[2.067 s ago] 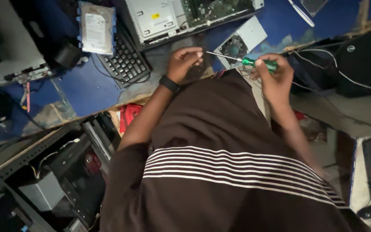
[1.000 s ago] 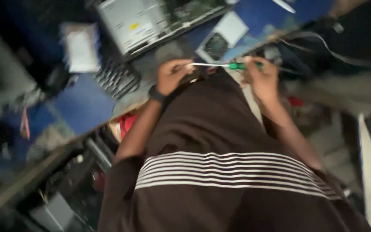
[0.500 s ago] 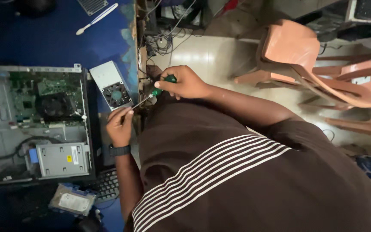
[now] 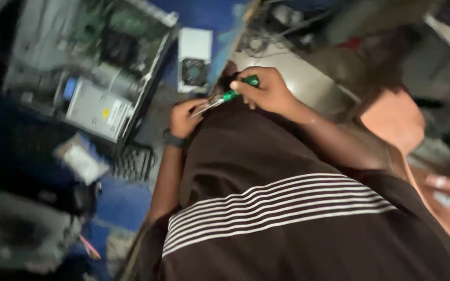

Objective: The person sits at a repair bench and uses a screwdriver to unscrew screws from a computer power supply unit, repositioning the unit and working on different sides while removing fasteners by hand.

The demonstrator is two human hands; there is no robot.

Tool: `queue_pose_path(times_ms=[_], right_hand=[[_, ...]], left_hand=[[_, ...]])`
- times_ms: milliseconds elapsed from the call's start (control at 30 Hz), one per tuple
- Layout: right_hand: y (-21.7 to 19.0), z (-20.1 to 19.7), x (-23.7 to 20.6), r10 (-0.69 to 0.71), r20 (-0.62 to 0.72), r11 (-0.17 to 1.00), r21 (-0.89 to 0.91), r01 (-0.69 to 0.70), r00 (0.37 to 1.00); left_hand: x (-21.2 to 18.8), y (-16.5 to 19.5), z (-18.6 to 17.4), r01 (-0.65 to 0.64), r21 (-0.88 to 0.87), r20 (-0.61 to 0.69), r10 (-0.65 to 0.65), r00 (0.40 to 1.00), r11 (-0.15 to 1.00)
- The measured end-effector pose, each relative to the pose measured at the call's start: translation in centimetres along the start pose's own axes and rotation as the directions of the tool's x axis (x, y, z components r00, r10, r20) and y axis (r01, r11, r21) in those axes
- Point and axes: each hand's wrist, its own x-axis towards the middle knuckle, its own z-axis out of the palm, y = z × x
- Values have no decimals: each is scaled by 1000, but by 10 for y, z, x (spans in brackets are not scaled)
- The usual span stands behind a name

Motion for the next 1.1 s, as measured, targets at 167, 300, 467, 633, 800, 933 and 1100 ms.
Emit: queue_pose_path(times_ms=[167,300,467,633,800,933,1100], right_hand=[[9,16,25,-99,135,992,-64,108,986],[21,18,40,-119,114,992,-18,122,986],[39,32,51,-94,97,996,-6,95,991],[37,46,48,-110,140,993,-31,115,984],[34,53,45,-97,143,992,-65,108,985],[36,60,42,-107,176,990,-74,121,979],[35,71,39,-98,161,992,-58,108,982]], left_hand=[[-25,-20,-3,155,-25,-194,-157,968,988],[-49,-27,-8,143,-70,-352,-159,922,987],[-67,-46,-4,144,-236,-426,-235,874,961],[-79,-54,6,107,-370,-447,-278,850,923],[-87,-53,2,84,-438,-432,-291,854,895],[-95,-48,-5,141,-335,-455,-291,842,932],[-99,-37,-15,161,-280,-463,-280,841,946]])
